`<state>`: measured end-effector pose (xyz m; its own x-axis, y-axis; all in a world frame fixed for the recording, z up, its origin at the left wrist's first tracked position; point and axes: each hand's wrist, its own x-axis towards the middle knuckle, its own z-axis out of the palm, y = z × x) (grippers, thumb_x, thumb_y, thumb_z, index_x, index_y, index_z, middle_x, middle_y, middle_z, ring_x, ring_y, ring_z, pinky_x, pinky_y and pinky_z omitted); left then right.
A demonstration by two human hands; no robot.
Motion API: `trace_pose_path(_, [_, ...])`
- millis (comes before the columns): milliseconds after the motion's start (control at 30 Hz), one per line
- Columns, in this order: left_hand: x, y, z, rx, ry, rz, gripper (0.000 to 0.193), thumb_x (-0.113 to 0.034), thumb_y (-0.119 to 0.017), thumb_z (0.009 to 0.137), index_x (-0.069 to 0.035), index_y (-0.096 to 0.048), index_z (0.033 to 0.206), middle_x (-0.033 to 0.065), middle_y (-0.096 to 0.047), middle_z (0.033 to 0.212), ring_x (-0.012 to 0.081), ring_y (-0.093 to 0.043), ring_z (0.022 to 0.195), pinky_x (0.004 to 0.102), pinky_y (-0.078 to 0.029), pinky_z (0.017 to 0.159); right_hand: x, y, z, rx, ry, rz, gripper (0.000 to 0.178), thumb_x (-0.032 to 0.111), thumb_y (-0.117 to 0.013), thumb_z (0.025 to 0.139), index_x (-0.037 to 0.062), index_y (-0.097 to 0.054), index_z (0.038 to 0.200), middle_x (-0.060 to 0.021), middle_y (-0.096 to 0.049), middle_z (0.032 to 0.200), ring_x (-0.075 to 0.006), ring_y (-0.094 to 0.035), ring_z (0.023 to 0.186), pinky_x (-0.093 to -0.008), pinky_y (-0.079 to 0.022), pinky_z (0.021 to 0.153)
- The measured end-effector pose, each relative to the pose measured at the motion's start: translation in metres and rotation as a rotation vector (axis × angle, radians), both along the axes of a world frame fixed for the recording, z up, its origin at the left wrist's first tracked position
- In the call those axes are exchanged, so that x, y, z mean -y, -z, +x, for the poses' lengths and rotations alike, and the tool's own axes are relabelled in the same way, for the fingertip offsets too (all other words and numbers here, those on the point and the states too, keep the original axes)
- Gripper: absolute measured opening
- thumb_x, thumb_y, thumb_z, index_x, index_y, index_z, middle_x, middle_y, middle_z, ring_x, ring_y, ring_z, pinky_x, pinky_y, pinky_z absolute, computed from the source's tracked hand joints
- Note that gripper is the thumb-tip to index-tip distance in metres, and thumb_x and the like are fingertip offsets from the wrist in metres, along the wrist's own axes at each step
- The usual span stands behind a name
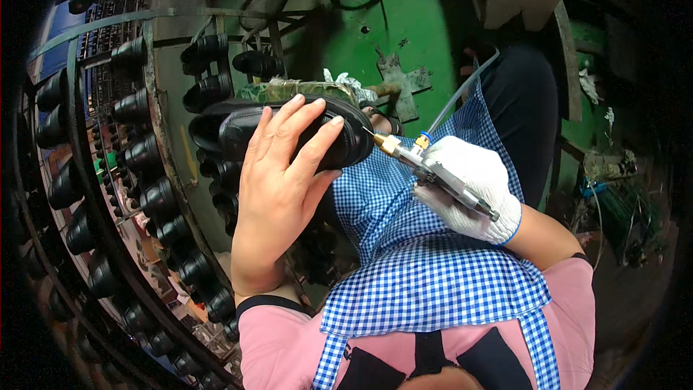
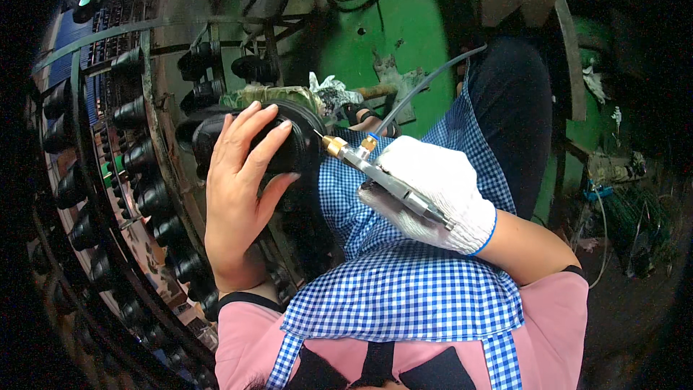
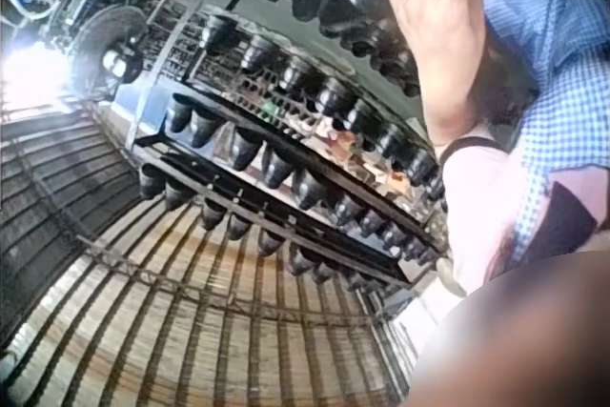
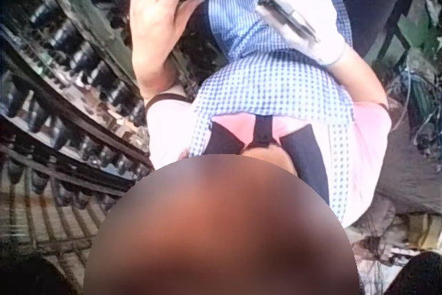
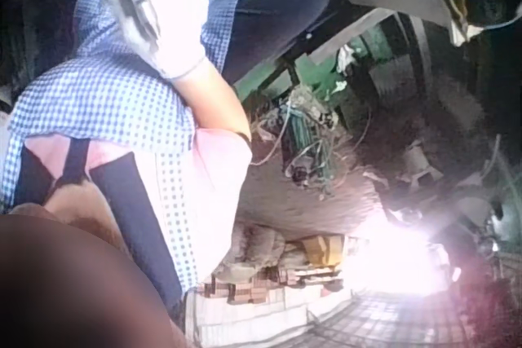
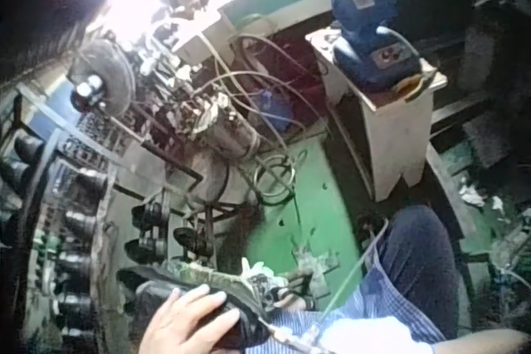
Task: Applying adhesive to the seams of leather shoes using a precision applicator.
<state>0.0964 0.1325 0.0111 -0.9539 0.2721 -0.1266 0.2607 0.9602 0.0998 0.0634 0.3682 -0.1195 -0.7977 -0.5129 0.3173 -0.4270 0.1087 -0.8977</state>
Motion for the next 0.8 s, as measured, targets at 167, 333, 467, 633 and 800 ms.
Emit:
trace_pose_path(167, [-0.003,0.004,-0.024,-0.088,-0.067,0.029,0.063,-0.013,-0.081,0.076,-0.005,-0.058,0.134,0.0160,-0.057,0.132,0.0373,-0.058,0.118,0.0452,-0.049,0.099,0.008,0.002,-0.013,-0.005,0.020,-0.033,0.021,0.025,-0.080,0.083,0.0107,-0.071,0.094,-0.0074,-0.065,0.079,-0.0256,-0.067,0.065,-0.0325,-0.054,0.057])
trace_pose_path(333, [0.004,0.010,-0.053,-0.184,-0.130,-0.110,0.055,-0.030,-0.075,0.089,-0.005,-0.054,0.133,0.0166,-0.059,0.121,0.0374,-0.061,0.107,0.0432,-0.051,0.089,0.039,0.010,-0.024,-0.006,0.119,-0.060,0.021,0.024,-0.081,0.082,0.0090,-0.072,0.094,-0.0077,-0.067,0.081,-0.0264,-0.068,0.067,-0.0330,-0.055,0.059])
trace_pose_path(467, [0.022,0.012,-0.077,-0.243,-0.132,-0.315,0.056,-0.041,-0.073,0.088,-0.004,-0.058,0.127,0.0135,-0.058,0.107,0.0325,-0.063,0.093,0.0416,-0.055,0.075,0.073,0.012,-0.041,-0.032,0.221,-0.135,0.017,0.023,-0.078,0.086,0.0104,-0.073,0.097,-0.0088,-0.064,0.079,-0.0268,-0.066,0.067,-0.0336,-0.054,0.059])
trace_pose_path(633, [0.048,0.008,-0.095,-0.166,-0.280,-0.339,0.057,-0.052,-0.066,0.092,-0.002,-0.059,0.117,0.0185,-0.065,0.108,0.0372,-0.067,0.101,0.0465,-0.056,0.083,0.103,0.015,-0.046,-0.010,0.213,-0.261,0.019,0.021,-0.077,0.088,0.0082,-0.073,0.100,-0.0094,-0.062,0.078,-0.0265,-0.064,0.065,-0.0337,-0.052,0.059])
trace_pose_path(800, [0.057,0.002,-0.102,-0.062,-0.502,-0.273,0.065,-0.058,-0.066,0.090,0.001,-0.060,0.117,0.0195,-0.066,0.115,0.0349,-0.066,0.107,0.0417,-0.051,0.093,0.108,0.016,-0.040,0.016,0.189,-0.264,0.023,0.020,-0.079,0.086,0.0075,-0.073,0.105,-0.0098,-0.063,0.080,-0.0264,-0.065,0.066,-0.0350,-0.053,0.059])
